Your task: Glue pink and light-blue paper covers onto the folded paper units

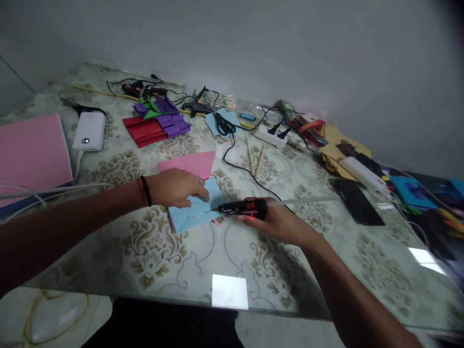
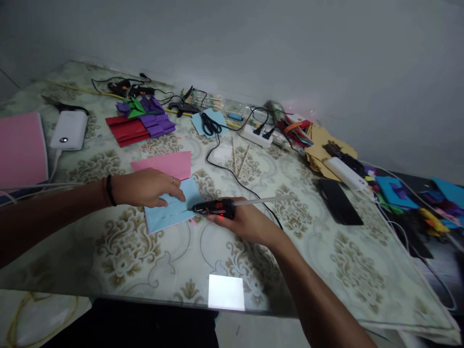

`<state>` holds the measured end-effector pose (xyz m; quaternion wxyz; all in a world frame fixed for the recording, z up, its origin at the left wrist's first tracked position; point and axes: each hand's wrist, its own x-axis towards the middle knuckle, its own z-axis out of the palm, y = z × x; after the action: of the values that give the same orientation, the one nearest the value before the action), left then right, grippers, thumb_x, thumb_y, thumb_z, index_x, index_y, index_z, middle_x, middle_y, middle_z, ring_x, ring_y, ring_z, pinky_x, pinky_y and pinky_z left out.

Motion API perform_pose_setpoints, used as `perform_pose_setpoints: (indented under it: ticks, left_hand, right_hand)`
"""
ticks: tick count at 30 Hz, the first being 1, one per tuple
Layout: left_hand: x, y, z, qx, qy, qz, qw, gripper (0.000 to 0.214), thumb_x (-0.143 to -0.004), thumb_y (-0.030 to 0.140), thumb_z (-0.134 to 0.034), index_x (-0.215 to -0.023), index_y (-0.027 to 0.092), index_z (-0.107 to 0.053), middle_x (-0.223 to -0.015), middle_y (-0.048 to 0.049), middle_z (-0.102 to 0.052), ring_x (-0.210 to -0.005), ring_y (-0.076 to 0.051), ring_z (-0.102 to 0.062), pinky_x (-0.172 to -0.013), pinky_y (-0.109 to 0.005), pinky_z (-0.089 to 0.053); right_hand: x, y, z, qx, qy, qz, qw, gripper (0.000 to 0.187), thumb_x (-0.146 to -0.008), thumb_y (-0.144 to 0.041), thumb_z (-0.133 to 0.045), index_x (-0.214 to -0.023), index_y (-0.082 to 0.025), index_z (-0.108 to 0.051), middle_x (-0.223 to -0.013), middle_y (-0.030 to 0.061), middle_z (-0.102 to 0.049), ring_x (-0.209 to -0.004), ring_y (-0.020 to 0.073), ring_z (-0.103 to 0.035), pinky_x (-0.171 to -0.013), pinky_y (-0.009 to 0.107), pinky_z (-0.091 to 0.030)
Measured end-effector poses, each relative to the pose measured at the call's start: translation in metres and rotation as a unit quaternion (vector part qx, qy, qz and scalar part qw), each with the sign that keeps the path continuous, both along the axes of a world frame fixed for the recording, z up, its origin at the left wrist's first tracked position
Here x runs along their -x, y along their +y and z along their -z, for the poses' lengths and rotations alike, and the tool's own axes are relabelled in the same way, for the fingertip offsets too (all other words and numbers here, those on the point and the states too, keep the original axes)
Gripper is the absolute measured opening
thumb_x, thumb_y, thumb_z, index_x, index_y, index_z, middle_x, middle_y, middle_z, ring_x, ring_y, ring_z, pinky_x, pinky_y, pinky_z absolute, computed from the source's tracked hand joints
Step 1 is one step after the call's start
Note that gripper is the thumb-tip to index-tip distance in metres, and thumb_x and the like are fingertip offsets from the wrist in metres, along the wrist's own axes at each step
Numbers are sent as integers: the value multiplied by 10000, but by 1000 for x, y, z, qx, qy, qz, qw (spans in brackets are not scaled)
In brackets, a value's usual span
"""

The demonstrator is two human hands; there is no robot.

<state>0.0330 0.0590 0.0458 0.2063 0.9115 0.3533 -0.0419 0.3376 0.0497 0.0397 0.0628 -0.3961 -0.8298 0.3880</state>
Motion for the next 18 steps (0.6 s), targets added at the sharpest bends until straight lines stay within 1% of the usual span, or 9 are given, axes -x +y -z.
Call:
perform_pose_setpoints:
  ticks: [2, 6, 11, 15, 18]
  left_hand:
    - [1, 0, 1, -2, 2, 5, 1000, 435, -906, 181, -757, -1323, 301, -742, -1238, -37, -771, -1120, -244, -702, -840, -301, -430]
    - [0, 1, 0, -2, 14, 8, 1000, 476, -904, 175, -746, -1357, 319, -743, -1218, -44, -771, -1061, -239, -714, -800, -303, -426]
    - [-2, 1, -4, 10, 21, -6, 1000, 491, -894, 160, -750, -1355, 331, -751, -1211, -39, -775, -1068, -237, -713, -789, -296, -423]
    - [-4, 0, -5, 18, 31, -14, 999, 490, -890, 170, -764, -1353, 331, -756, -1212, -41, -772, -1077, -245, -710, -773, -296, -420]
    - [-5, 0, -5, 14, 36, -15, 999, 490, -888, 163, -757, -1348, 332, -760, -1202, -41, -772, -1075, -248, -707, -771, -299, -418]
  right_hand:
    - [-3, 0, -1, -4, -4, 9, 1000, 403, -970, -538, -643, -1025, -169, -794, -875, 66, -785, -755, 226, -675, -662, 313, -511]
    - [-9, 2, -2, -16, -9, 12, 1000, 420, -974, -544, -626, -1070, -179, -811, -882, 61, -793, -764, 234, -690, -671, 316, -520]
    - [-17, 4, -2, -27, -24, 20, 999, 420, -963, -562, -632, -1003, -183, -808, -830, 52, -776, -739, 239, -686, -648, 315, -532]
    - [-20, 6, -3, -26, 3, 23, 999, 408, -971, -554, -634, -1001, -180, -797, -844, 52, -774, -748, 228, -692, -674, 312, -558]
    - [-20, 8, 0, -22, 31, 34, 999, 429, -982, -563, -629, -1071, -182, -804, -929, 63, -801, -822, 243, -727, -742, 323, -589]
